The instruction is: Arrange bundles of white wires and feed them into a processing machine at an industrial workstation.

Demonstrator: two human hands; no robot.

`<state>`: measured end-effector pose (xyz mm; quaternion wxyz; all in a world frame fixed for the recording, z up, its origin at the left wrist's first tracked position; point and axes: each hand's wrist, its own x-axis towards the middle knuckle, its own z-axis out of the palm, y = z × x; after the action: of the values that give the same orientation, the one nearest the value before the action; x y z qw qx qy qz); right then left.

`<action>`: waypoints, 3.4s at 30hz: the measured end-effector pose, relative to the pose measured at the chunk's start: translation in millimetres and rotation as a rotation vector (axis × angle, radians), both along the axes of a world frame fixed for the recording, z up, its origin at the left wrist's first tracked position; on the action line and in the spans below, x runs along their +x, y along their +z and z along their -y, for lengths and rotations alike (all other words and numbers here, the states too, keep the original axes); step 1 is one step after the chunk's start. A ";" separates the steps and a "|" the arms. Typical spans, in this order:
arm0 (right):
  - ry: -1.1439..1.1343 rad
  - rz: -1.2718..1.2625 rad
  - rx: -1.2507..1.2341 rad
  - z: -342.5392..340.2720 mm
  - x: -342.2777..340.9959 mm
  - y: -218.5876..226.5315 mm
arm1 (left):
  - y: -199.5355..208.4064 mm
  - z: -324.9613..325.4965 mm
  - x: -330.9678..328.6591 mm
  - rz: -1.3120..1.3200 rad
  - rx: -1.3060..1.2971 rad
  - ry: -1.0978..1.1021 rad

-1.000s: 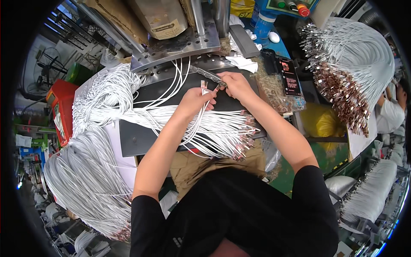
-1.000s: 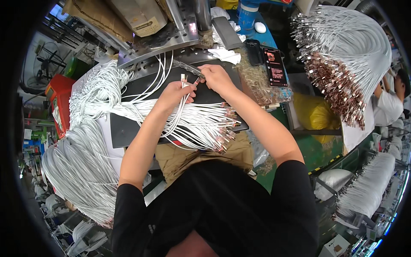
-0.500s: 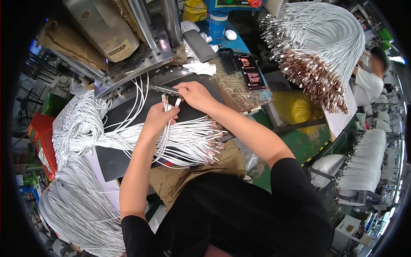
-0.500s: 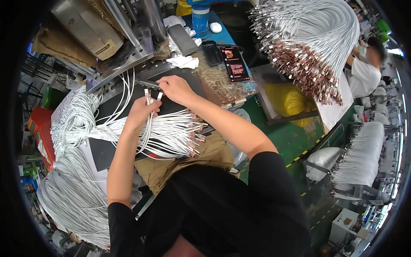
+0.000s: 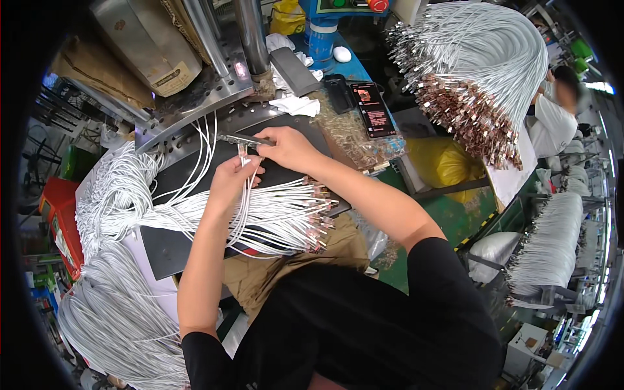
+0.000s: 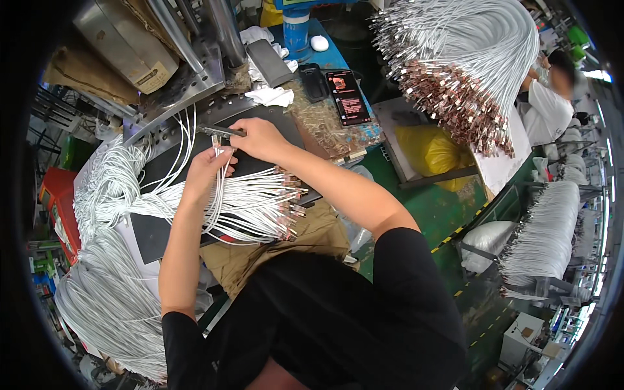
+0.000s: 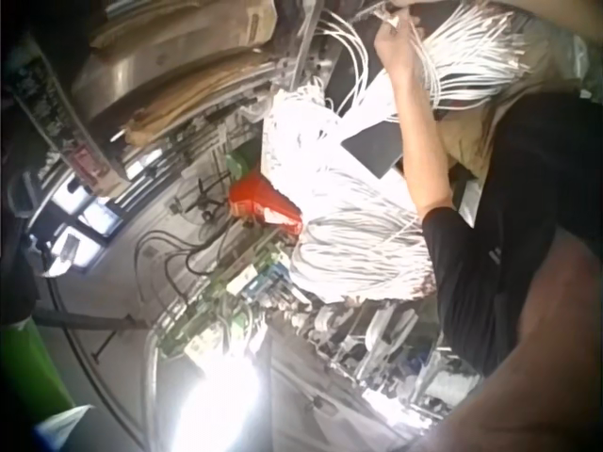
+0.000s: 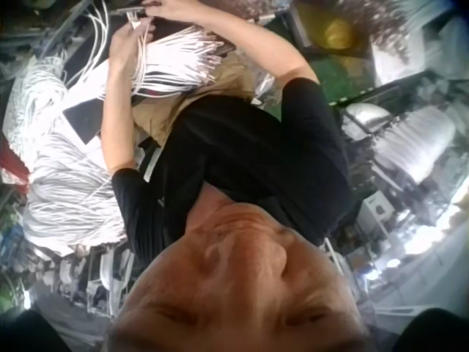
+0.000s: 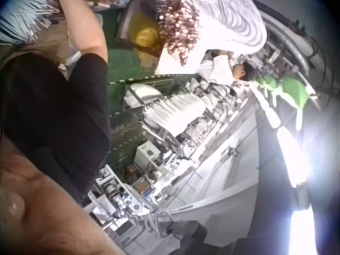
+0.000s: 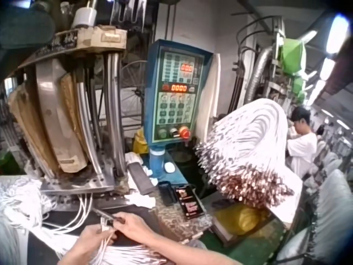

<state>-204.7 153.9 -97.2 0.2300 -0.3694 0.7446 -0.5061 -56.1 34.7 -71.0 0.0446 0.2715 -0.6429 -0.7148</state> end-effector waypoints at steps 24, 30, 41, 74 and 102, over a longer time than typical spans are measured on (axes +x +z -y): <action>0.118 0.087 0.055 -7.5 -12.0 -2.2 | -7.6 24.9 -6.3 0.128 -0.051 -0.148; 0.091 0.046 0.012 -6.1 -11.0 -1.5 | -7.8 23.3 -10.1 0.128 0.030 -0.104; 0.095 0.073 0.053 -9.2 -24.4 -9.3 | -10.0 36.5 -6.0 0.073 0.038 -0.051; 0.256 0.040 0.205 -13.3 -14.6 15.9 | -1.9 49.0 6.0 0.206 -0.166 -0.156; -0.060 -0.222 0.027 118.1 -13.4 98.7 | 12.5 124.8 -12.9 -0.061 -0.096 0.423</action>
<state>-218.1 35.8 1.5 0.1359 -0.3973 0.7831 -0.4588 -69.0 -90.1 -58.5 0.2257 0.3764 -0.6031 -0.6661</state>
